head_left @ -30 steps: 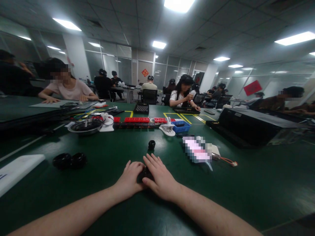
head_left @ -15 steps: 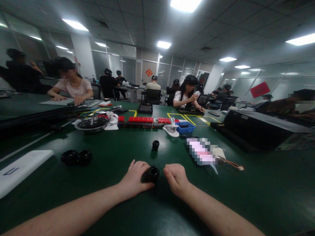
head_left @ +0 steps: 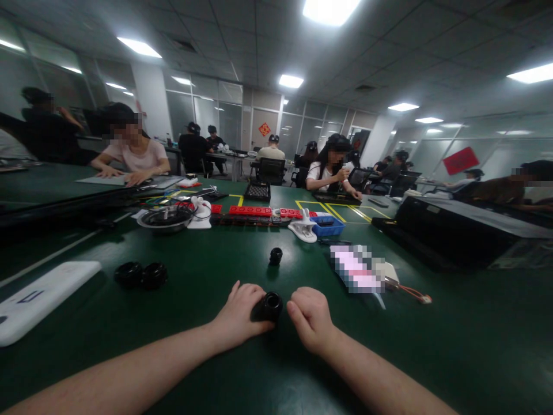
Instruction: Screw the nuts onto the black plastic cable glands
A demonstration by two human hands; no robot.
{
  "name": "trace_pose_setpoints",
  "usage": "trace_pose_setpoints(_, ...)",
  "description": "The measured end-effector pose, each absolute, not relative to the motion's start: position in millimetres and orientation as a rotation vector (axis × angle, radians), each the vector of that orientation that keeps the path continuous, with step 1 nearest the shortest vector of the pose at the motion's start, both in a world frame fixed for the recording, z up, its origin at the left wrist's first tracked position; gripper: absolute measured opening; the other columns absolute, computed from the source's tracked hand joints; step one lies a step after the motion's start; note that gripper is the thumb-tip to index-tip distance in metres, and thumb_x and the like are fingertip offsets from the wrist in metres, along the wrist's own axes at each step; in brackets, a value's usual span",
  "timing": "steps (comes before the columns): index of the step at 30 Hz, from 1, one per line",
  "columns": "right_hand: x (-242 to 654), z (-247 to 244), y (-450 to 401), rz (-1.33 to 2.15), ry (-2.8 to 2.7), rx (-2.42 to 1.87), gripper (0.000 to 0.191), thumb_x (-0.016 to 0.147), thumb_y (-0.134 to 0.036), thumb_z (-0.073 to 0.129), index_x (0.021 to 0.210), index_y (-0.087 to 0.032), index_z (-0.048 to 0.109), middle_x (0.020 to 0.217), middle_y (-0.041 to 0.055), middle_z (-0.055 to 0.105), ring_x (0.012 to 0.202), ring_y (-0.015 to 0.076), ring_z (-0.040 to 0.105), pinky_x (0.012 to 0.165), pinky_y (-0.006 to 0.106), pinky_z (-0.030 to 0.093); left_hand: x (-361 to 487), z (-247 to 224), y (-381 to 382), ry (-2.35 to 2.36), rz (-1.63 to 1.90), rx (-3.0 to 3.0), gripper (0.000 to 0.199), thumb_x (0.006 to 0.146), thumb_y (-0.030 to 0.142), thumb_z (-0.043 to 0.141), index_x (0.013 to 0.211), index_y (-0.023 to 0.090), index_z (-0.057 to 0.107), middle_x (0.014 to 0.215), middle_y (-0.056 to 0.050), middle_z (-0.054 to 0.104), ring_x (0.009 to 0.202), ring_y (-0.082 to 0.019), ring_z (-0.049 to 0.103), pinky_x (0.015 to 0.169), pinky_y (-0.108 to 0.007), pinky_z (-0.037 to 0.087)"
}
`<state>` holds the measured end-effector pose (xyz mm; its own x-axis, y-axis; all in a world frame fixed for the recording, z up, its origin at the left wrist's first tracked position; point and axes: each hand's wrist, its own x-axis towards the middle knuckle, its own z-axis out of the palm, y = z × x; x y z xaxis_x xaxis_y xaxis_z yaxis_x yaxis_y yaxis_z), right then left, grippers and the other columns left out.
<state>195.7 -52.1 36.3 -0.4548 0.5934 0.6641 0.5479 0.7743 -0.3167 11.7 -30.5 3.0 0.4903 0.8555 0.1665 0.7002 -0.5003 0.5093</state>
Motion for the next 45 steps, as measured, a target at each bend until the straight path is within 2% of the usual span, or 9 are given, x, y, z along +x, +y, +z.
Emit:
trace_pose_setpoints(5, 192, 39, -56, 0.069, -2.102, -0.851, 0.030, 0.080, -0.026, 0.036, 0.051, -0.020, 0.028, 0.051, -0.0022, 0.032, 0.050, 0.0132, 0.035, 0.051, 0.028, 0.029, 12, 2, -30, 1.301, 0.580, 2.381, 0.039, 0.065, 0.045, 0.064, 0.094, 0.021, 0.054, 0.101, -0.004, 0.054, 0.102, -0.024, 0.047, 0.099, -0.055, 0.015)
trace_pose_setpoints(9, 190, 33, -47, 0.086, -2.073, -1.017, 0.012, 0.075, -0.030, 0.047, 0.070, -0.018, 0.048, 0.081, 0.0055, 0.049, 0.079, 0.0210, 0.046, 0.071, 0.035, 0.037, 12, -1, -29, 1.303, 0.586, 2.390, 0.040, 0.065, 0.046, 0.062, 0.095, 0.022, 0.054, 0.102, -0.004, 0.054, 0.102, -0.025, 0.047, 0.099, -0.056, 0.016)
trace_pose_setpoints(13, 193, 21, -31, 0.161, -2.029, -1.193, 0.034, 0.073, -0.033, 0.054, 0.102, -0.017, 0.046, 0.095, 0.0086, 0.052, 0.090, 0.0241, 0.048, 0.079, 0.039, 0.038, 11, -2, -29, 1.299, 0.605, 2.386, 0.042, 0.064, 0.045, 0.064, 0.097, 0.021, 0.054, 0.104, -0.005, 0.054, 0.103, -0.025, 0.046, 0.100, -0.056, 0.015)
trace_pose_setpoints(21, 186, 21, -33, 0.310, -2.138, -1.230, 0.052, 0.059, -0.034, 0.070, 0.103, -0.016, 0.048, 0.085, 0.0053, 0.055, 0.079, 0.0219, 0.052, 0.074, 0.038, 0.042, 13, 1, -30, 1.307, 0.570, 2.384, 0.037, 0.066, 0.041, 0.062, 0.096, 0.021, 0.055, 0.102, -0.004, 0.054, 0.102, -0.025, 0.047, 0.100, -0.056, 0.015)
trace_pose_setpoints(28, 190, 23, -39, 0.431, -2.258, -0.928, 0.058, 0.064, -0.015, 0.055, 0.120, -0.018, 0.037, 0.119, 0.0090, 0.047, 0.115, 0.0241, 0.038, 0.095, 0.041, 0.032, 12, 1, -29, 1.320, 0.559, 2.377, 0.041, 0.066, 0.045, 0.060, 0.098, 0.021, 0.053, 0.106, -0.005, 0.053, 0.105, -0.026, 0.046, 0.101, -0.055, 0.013)
trace_pose_setpoints(33, 184, 22, -38, 0.274, -2.183, -1.189, 0.053, 0.056, -0.041, 0.071, 0.097, -0.015, 0.051, 0.100, 0.0095, 0.052, 0.096, 0.0260, 0.046, 0.084, 0.041, 0.039, 13, 3, -31, 1.316, 0.540, 2.382, 0.038, 0.066, 0.040, 0.060, 0.099, 0.021, 0.053, 0.105, -0.006, 0.054, 0.104, -0.026, 0.046, 0.101, -0.055, 0.014)
trace_pose_setpoints(36, 184, 23, -36, 0.268, -2.232, -1.238, 0.034, 0.058, -0.035, 0.071, 0.082, -0.016, 0.054, 0.089, 0.0060, 0.053, 0.089, 0.0236, 0.047, 0.079, 0.038, 0.041, 14, 5, -32, 1.328, 0.541, 2.377, 0.036, 0.065, 0.035, 0.061, 0.097, 0.020, 0.054, 0.104, -0.006, 0.054, 0.104, -0.026, 0.046, 0.101, -0.055, 0.014)
trace_pose_setpoints(41, 188, 25, -38, 0.449, -2.322, -1.040, 0.056, 0.063, -0.020, 0.066, 0.114, -0.016, 0.042, 0.115, 0.0092, 0.046, 0.107, 0.0228, 0.041, 0.091, 0.036, 0.035, 13, 2, -29, 1.309, 0.521, 2.376, 0.040, 0.066, 0.040, 0.061, 0.100, 0.020, 0.054, 0.106, -0.006, 0.053, 0.106, -0.026, 0.044, 0.102, -0.055, 0.012)
trace_pose_setpoints(45, 186, 24, -38, 0.424, -2.207, -1.240, 0.052, 0.056, -0.038, 0.072, 0.096, -0.015, 0.049, 0.099, 0.0086, 0.051, 0.094, 0.0251, 0.047, 0.082, 0.039, 0.040, 12, 3, -28, 1.295, 0.516, 2.377, 0.039, 0.066, 0.040, 0.061, 0.099, 0.020, 0.054, 0.105, -0.006, 0.053, 0.105, -0.026, 0.045, 0.101, -0.056, 0.013)
